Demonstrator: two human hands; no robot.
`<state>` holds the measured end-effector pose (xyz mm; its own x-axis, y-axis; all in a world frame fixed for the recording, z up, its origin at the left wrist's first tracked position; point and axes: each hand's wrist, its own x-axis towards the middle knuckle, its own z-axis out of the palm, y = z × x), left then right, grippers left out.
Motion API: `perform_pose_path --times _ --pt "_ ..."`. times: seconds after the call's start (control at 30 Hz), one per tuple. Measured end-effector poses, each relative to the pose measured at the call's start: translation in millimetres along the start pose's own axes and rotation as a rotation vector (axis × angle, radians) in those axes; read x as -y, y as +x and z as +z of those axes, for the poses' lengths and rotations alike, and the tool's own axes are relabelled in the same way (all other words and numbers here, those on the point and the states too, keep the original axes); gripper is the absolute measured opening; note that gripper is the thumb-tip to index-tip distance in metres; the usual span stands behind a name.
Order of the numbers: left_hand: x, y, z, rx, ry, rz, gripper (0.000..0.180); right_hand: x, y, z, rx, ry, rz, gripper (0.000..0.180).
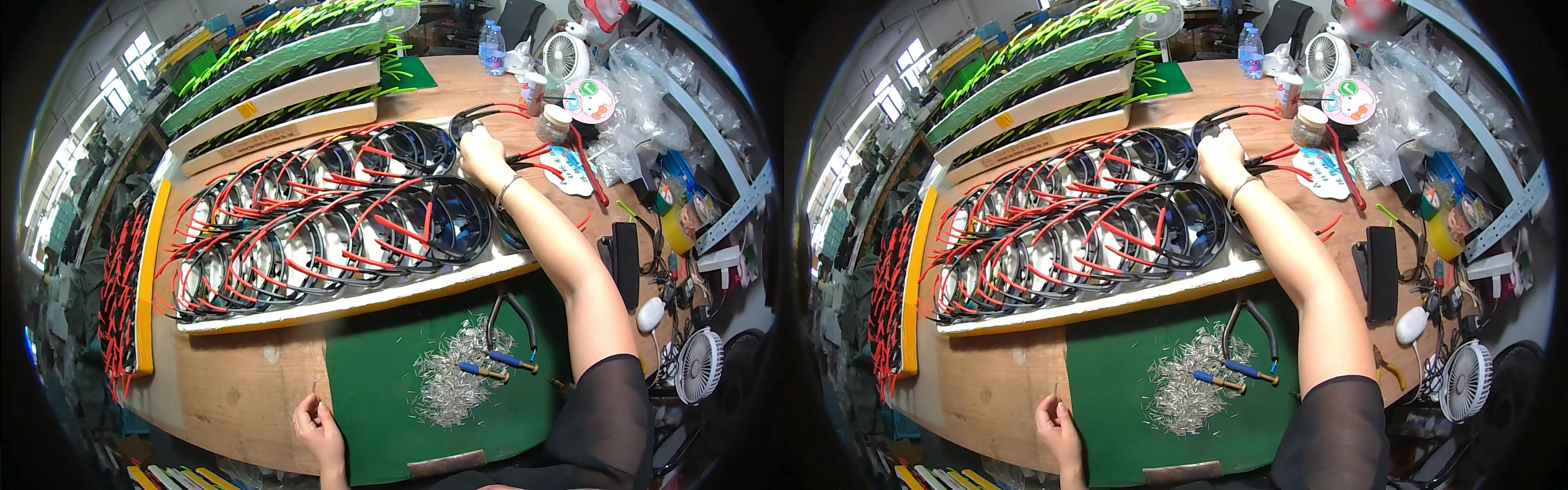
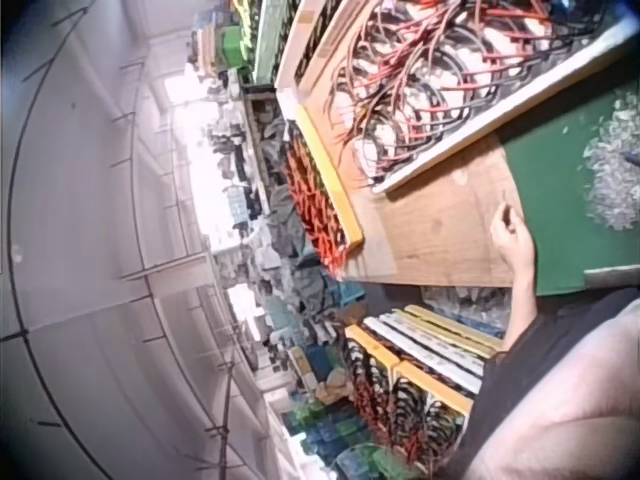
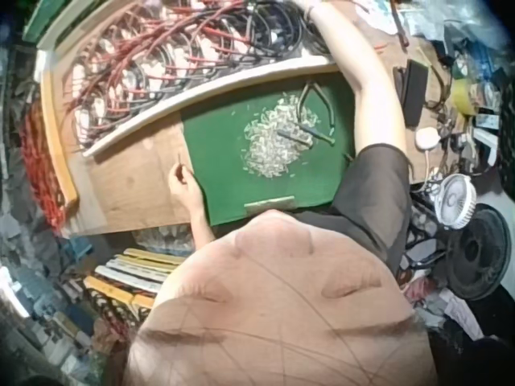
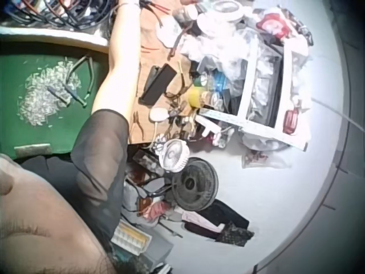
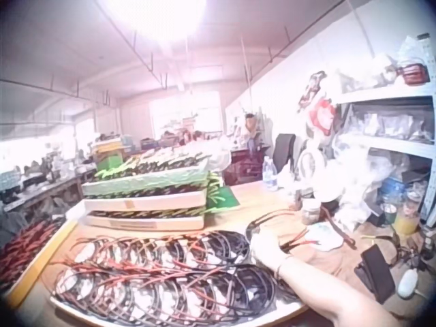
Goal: The person assembles sunglasses by inserting small metal pins into the frame using a screwdriver. They handle multiple units one at a time, placing each completed pair into a tray.
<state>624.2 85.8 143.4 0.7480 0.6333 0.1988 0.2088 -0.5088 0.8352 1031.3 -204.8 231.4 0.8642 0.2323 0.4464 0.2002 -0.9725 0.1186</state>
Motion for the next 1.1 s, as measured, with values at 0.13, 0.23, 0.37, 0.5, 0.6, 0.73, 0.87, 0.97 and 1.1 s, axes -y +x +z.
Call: perform_pose_path --times 0.13,0.23,0.37,0.5,0.6,0.73,0.87,0.97,1.1 --pt "-4.4 0.4 -0.3 0.036 0.060 0.007 0.019 -1.8 3.8 -13.0 0.310 0.078 0.131 0.022" --pt "-1.6 1.6 0.7 0.043 0.122 0.071 0.019 -11.0 6.6 -14.7 0.400 0.047 0.077 0.026" --pt "-1.4 3.7 -2.8 0.065 0.036 0.044 0.023 -10.1 11.6 -23.2 0.532 0.044 0.087 0.026" --pt "-85.8 31.3 -16.0 0.044 -0.013 0.018 0.027 -14.6 13.8 -27.8 0.485 0.133 0.059 0.025" --pt "-141.9 94.2 21.3 0.280 -0.059 0.483 0.020 -28.5 14.0 -23.7 0.453 0.179 0.090 0.024" --pt "-247.1 177.2 160.0 0.390 0.153 1.118 0.022 -50.8 9.2 -26.2 0.379 0.221 0.133 0.022" --pt "-282.1 201.8 275.1 0.451 0.796 0.868 0.040 -40.9 12.3 -27.0 0.309 0.268 0.068 0.020" --pt "-281.3 195.3 317.3 0.542 0.953 0.775 0.039 -52.1 2.8 -11.1 0.173 0.337 0.010 0.022" --pt "-274.1 206.2 332.5 0.549 0.835 0.691 0.021 -61.1 3.4 -14.7 0.137 0.361 -0.002 0.019"
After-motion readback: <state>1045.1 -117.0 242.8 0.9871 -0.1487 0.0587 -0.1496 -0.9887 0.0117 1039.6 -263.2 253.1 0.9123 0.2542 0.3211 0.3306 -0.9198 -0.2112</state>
